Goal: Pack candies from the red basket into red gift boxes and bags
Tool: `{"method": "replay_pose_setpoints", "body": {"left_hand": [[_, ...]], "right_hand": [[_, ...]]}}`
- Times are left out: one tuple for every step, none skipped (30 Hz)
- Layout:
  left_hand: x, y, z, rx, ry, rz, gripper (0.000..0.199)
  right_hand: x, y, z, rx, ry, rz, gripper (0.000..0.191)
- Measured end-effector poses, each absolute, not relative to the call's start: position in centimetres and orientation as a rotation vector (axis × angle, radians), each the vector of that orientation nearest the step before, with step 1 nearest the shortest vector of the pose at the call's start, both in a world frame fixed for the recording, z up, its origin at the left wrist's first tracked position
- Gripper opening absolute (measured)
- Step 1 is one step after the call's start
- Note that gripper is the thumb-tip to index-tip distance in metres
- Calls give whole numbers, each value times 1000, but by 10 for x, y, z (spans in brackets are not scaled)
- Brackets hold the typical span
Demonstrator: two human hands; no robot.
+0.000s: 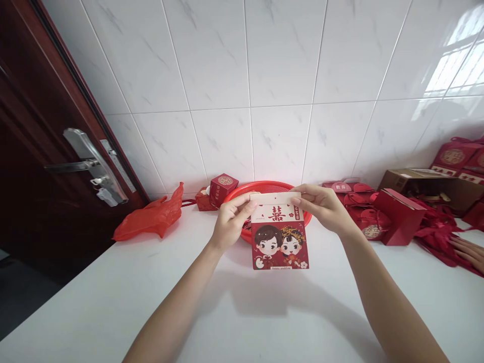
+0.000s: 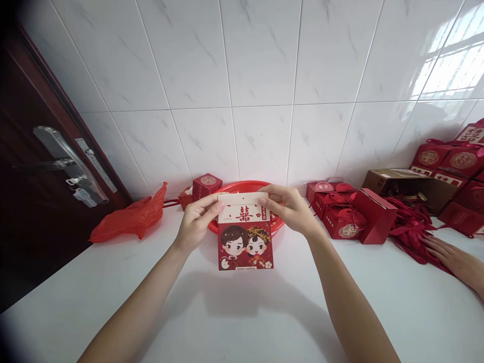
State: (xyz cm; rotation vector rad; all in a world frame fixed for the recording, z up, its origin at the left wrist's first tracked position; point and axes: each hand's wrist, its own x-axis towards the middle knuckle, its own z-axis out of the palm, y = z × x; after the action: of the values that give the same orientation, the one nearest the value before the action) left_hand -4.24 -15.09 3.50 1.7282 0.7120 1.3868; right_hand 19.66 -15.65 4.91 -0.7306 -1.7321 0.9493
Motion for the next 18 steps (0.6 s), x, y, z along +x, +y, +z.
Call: {"method": "replay_pose_setpoints", "body": {"left_hand": [[-43,-151,35,1734,707,1379,27],[-43,-152,35,1738,701,1374,28],[-43,-152,36,1741,693,1369,29],[-43,-152,36,1744,684,1362,30],[-43,-152,36,1747,675,1355,30],[-43,-152,36,1751,665,1348,30],[-42,-152,36,1755,656,1342,31],[-42,-152,36,1759,647,1338,31],[-42,-152,36,1762,641,1338,32],[-42,-151,36,1762,638,1339,32],[-41,-151,36,1760,636,1340,32],[-41,-150,35,1756,633,1338,33],[-41,-150,35,1750,630,1335,33],[-41,-149,34,1743,626,1330,33],[-41,-149,33,1735,622,1325,33],[-42,-148,32,1725,620,1321,32],[-42,-148,31,1715,619,1314,31],[-42,-147,30,1706,618,1304,30]], "right_hand": [[196,-157,50,-726,-1731,959,36],[196,-158,52,-725,-1731,967,36],[197,-160,54,-726,-1734,977,36],[197,-161,55,-725,-1739,990,37],[197,-162,57,-725,-1747,1001,38],[198,-162,58,-727,-1757,1010,39],[198,-163,59,-732,-1767,1018,39],[199,-163,60,-740,-1774,1024,40],[200,-162,60,-749,-1779,1030,41],[200,-162,60,-757,-1781,1035,41],[201,-162,60,-765,-1783,1043,41],[202,-161,59,-771,-1785,1052,41],[202,-161,59,-774,-1786,1060,40],[203,-160,59,-775,-1788,1067,39],[203,-160,58,-774,-1789,1073,38],[203,-159,58,-771,-1789,1074,38],[204,-159,58,-769,-1788,1070,37],[204,-158,58,-769,-1786,1061,37]]}}
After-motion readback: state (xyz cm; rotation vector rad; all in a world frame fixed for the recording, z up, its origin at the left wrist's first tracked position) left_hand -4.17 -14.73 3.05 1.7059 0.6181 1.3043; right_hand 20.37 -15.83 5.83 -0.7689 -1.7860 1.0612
